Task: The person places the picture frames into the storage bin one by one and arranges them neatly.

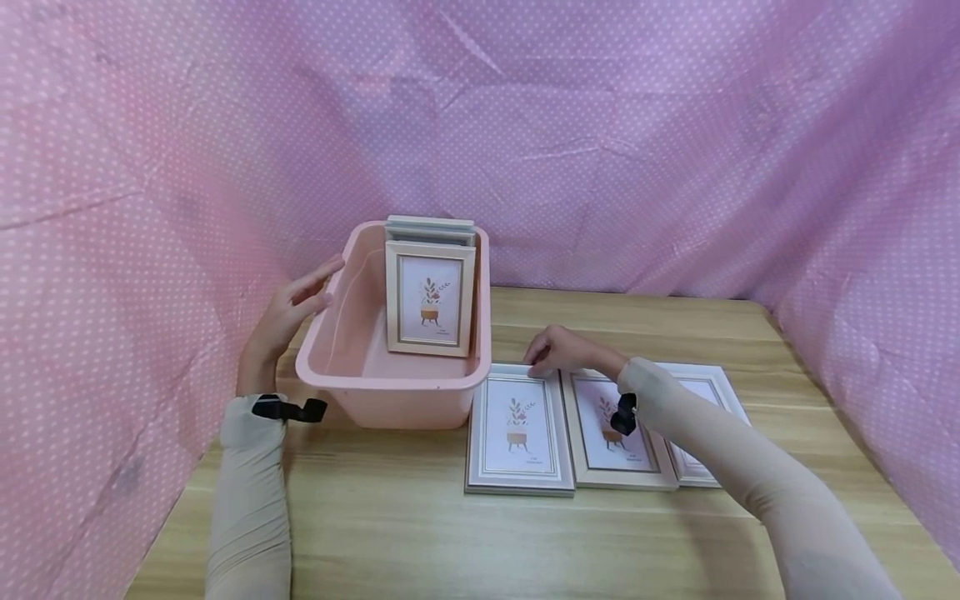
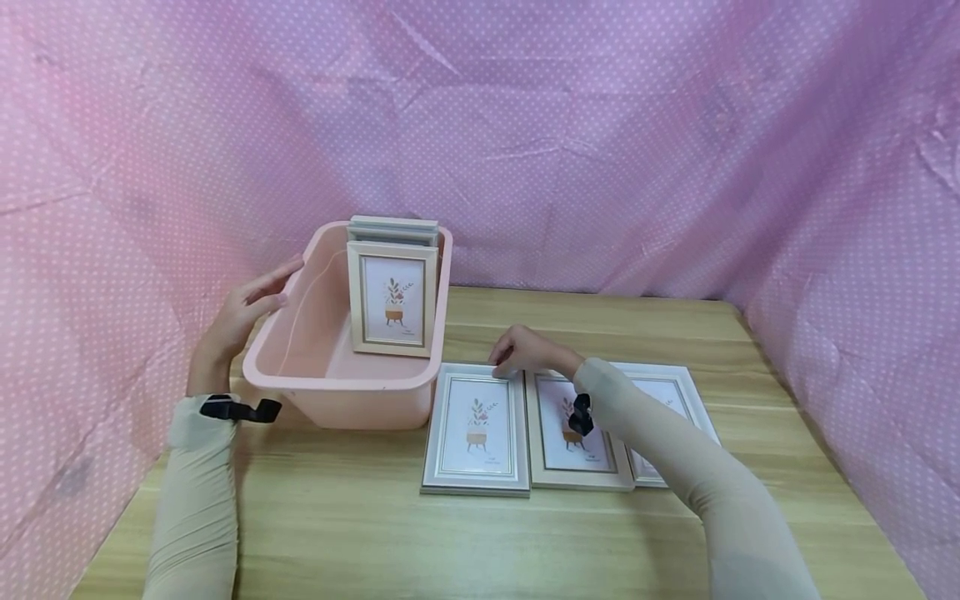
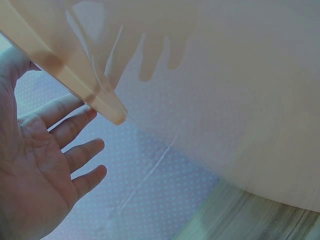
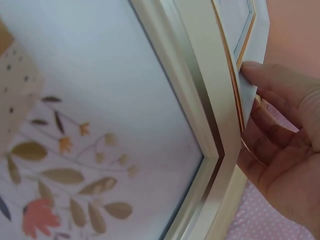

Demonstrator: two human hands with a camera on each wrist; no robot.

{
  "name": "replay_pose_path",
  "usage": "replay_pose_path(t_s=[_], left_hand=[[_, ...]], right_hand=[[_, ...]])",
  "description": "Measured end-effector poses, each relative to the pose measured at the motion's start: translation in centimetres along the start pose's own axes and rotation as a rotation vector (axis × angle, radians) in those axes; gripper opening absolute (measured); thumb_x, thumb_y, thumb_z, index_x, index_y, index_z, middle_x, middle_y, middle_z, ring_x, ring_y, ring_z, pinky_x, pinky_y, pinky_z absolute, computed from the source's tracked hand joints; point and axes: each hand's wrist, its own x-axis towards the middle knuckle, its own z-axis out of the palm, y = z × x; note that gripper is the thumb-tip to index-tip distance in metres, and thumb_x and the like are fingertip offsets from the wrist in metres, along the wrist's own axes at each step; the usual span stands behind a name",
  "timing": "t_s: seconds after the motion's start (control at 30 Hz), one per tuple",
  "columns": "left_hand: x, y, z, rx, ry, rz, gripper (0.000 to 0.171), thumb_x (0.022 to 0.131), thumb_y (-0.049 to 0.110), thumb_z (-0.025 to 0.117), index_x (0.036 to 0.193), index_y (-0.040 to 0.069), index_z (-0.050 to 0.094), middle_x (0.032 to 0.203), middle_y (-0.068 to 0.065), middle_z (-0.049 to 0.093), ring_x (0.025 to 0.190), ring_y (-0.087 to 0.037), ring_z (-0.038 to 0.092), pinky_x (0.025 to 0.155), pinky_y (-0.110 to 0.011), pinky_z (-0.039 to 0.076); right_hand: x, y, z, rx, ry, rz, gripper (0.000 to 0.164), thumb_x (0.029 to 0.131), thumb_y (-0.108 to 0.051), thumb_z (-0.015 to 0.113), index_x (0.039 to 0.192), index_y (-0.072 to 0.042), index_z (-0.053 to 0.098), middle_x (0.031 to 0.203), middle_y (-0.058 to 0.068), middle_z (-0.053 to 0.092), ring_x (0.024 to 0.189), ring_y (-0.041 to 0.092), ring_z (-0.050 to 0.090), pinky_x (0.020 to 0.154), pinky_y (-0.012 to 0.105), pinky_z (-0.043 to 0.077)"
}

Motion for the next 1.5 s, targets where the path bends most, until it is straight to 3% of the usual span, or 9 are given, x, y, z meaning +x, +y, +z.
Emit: replay_pose_path(t_s=[0.23, 0.57, 1.2, 1.5], left_hand=[[0.2, 0.1, 0.0, 0.022, -0.003, -0.019, 0.051, 0.102, 0.008, 0.056, 0.151, 0.002, 0.047, 0.164, -0.010, 0.037, 0.155, -0.017, 0.029, 0.117, -0.015, 0.032], [-0.1, 0.1, 0.0, 0.014, 0.004, -0.012, 0.050, 0.101, 0.007, 0.056, 0.150, -0.001, 0.047, 0.163, -0.011, 0.038, 0.154, -0.017, 0.030, 0.112, -0.009, 0.033], [0.2, 0.0, 0.0, -0.004, -0.003, 0.017, 0.049, 0.101, 0.004, 0.056, 0.149, -0.004, 0.047, 0.162, -0.013, 0.039, 0.154, -0.015, 0.031, 0.113, -0.009, 0.033], [0.1, 0.2, 0.0, -0.004, -0.006, 0.016, 0.050, 0.101, 0.005, 0.055, 0.149, -0.004, 0.046, 0.162, -0.014, 0.039, 0.154, -0.016, 0.031, 0.114, -0.011, 0.033]], right_hand=[[-0.2, 0.0, -0.1, 0.008, 0.012, 0.024, 0.013, 0.084, -0.001, 0.080, 0.097, 0.001, 0.080, 0.093, 0.012, 0.079, 0.074, 0.007, 0.064, 0.069, 0.020, 0.054], [-0.3, -0.5, -0.5, 0.017, 0.009, 0.042, 0.012, 0.084, -0.001, 0.079, 0.096, -0.001, 0.080, 0.092, 0.010, 0.079, 0.077, 0.009, 0.068, 0.074, 0.022, 0.058], [-1.1, -2.4, -2.8, 0.078, -0.138, -0.053, 0.023, 0.091, -0.003, 0.073, 0.114, -0.005, 0.074, 0.106, 0.009, 0.075, 0.096, 0.022, 0.068, 0.086, 0.029, 0.057], [-1.5, -2.8, -3.2, 0.096, -0.153, -0.008, 0.026, 0.093, -0.005, 0.071, 0.119, -0.005, 0.072, 0.108, 0.012, 0.075, 0.098, 0.023, 0.068, 0.087, 0.030, 0.056]])
